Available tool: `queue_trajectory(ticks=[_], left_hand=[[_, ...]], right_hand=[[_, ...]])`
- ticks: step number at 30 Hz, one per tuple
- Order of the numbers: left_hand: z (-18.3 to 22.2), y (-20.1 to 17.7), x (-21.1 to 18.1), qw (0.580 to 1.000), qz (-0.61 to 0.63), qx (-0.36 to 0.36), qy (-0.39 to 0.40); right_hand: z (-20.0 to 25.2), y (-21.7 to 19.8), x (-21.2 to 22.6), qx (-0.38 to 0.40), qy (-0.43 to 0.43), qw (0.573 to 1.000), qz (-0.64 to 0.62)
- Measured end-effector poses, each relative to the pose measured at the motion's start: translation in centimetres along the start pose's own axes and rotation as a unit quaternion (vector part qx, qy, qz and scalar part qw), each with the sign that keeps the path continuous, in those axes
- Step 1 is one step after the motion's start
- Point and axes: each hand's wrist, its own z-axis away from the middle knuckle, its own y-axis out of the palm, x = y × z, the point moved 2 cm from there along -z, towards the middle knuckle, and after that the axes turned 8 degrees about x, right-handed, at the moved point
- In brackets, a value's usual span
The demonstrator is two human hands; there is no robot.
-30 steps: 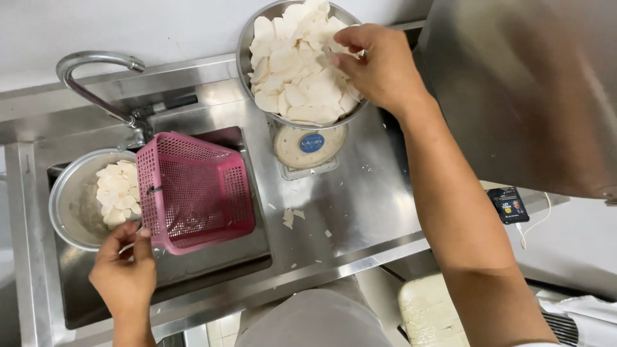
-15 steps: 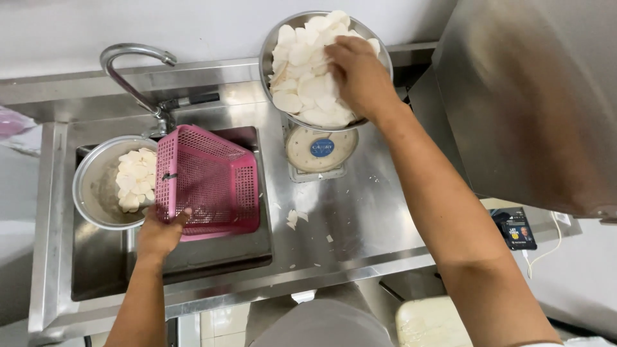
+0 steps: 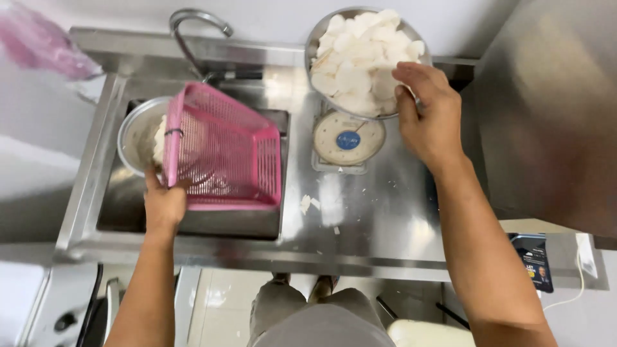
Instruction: Weighing sliced raw materials, bagging them, and placing them into a deep fryer for processing.
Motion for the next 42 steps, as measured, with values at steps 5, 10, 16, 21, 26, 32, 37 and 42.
queue_trajectory(ticks=[5,10,16,21,26,32,37,42], left_hand=[[6.8,-1.5,2.5,0.992,-0.006,-0.105,0.076],[15.3,-0.6,3.7,0.917,-0.055,-0.205,0.338],[20.8,4.6,10.1,0.812,-0.2,-0.212,0.505],[22.2,4.5,15.3,0.788,-0.212,-0.179,0.549],[26.6,2.2,18.0,0.777,-0.205,-0.201,0.561],[33.0,2.8,21.7,0.86,-0.163,-0.094,0.474],[35.7,3.2,25.3,0.934,-0.112,-0.014,0.339],[36.0,6.2,33.7,0.977,0.072,0.199,0.022]], right_hand=[[4.7,4.8,4.1,0.044,0.066,0.978,-0.193],[11.2,11.1,8.0,0.146,0.231,0.865,-0.421],[18.1,13.9,11.7,0.179,0.451,0.581,-0.654],[23.4,13.9,14.1,0.058,0.492,0.579,-0.647],[29.6,14.9,18.9,-0.061,0.378,0.532,-0.755],[39.5,19.3,18.8,-0.146,0.399,0.496,-0.757],[38.8,15.5,18.4,-0.212,0.352,0.488,-0.77],[38.7,7.7,20.7,-0.224,0.268,0.489,-0.799]])
